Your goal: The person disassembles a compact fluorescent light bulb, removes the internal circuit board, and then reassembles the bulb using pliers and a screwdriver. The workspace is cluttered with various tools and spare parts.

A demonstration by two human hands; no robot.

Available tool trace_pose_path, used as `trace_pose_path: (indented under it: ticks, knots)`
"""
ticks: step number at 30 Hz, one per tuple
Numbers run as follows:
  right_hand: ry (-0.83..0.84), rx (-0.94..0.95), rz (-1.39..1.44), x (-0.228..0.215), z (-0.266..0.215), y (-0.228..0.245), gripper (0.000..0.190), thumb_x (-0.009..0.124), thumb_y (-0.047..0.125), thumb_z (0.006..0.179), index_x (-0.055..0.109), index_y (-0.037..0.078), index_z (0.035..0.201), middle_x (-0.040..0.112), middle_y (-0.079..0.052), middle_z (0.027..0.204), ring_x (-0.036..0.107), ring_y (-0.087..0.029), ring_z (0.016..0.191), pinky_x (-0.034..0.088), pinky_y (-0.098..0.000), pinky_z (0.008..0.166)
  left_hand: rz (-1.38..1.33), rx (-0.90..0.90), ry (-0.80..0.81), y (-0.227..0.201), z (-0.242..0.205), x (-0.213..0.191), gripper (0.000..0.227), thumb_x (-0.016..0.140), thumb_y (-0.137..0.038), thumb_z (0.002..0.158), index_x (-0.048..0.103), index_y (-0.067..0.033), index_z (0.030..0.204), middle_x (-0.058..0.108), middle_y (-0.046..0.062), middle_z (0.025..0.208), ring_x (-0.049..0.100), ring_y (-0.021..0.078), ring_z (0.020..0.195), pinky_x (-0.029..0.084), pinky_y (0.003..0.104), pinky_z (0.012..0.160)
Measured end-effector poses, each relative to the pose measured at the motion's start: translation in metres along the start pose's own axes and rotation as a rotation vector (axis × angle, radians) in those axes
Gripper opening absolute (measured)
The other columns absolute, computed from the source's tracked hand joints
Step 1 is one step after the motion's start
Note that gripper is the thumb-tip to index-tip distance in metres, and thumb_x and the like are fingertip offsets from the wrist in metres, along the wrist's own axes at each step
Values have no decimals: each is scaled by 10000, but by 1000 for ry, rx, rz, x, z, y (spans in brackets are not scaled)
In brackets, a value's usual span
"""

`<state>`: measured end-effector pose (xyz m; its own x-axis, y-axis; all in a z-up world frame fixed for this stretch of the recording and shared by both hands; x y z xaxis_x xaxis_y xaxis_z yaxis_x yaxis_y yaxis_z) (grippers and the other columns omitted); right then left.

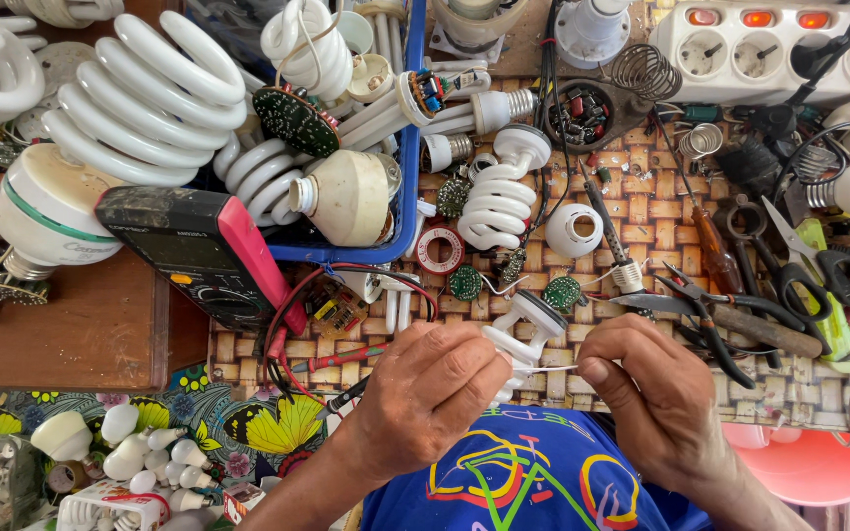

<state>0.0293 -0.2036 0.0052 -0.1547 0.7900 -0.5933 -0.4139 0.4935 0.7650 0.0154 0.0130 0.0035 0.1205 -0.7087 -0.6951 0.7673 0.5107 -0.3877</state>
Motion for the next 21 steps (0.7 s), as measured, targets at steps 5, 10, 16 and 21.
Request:
trace_pose_path:
  ticks: [5,10,16,21]
  knots:
    - [131,218,248,-2,-1,-2,235,467,193,994,535,80,799,539,-14,738,506,-150,653,409,-267,637,78,60,-8,-1,2,-1,147,529,-21,1010,674,-20,1033,613,102,1051,659,281,947,506,393,751]
    - [120,44,84,-2,-1,-8,277,500,289,943,556,37,1042,635,-98,1032,619,-243,972,486,-356,883,-1,-54,-48,1,1,3,117,523,4,994,639,6,1010,622,134,1004,649,308,915,504,406,739]
    - [-76,-244,-74,2,0,-2,86,692,100,856,706,46,921,685,-86,892,675,-214,776,570,-302,740,-42,-74,-65,-2,8,5,97,538,2,986,632,-10,966,618,133,956,653,306,858,510,397,722]
    - [-86,-187,-67,3,-2,-3,55,665,76,865,704,39,871,677,-96,826,645,-232,725,547,-317,721,0,-34,-23,-4,5,6,127,530,-32,1012,657,-23,1012,637,112,1006,666,288,901,520,394,759]
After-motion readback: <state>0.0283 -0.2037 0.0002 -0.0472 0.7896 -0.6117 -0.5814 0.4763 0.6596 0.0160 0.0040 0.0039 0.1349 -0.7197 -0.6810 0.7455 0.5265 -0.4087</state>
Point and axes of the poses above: each hand's wrist, its own z-axis towards the middle knuckle, its own x-axis out of the palm, y = z × x, the point moved 2 cm from there along z, towards the middle knuckle
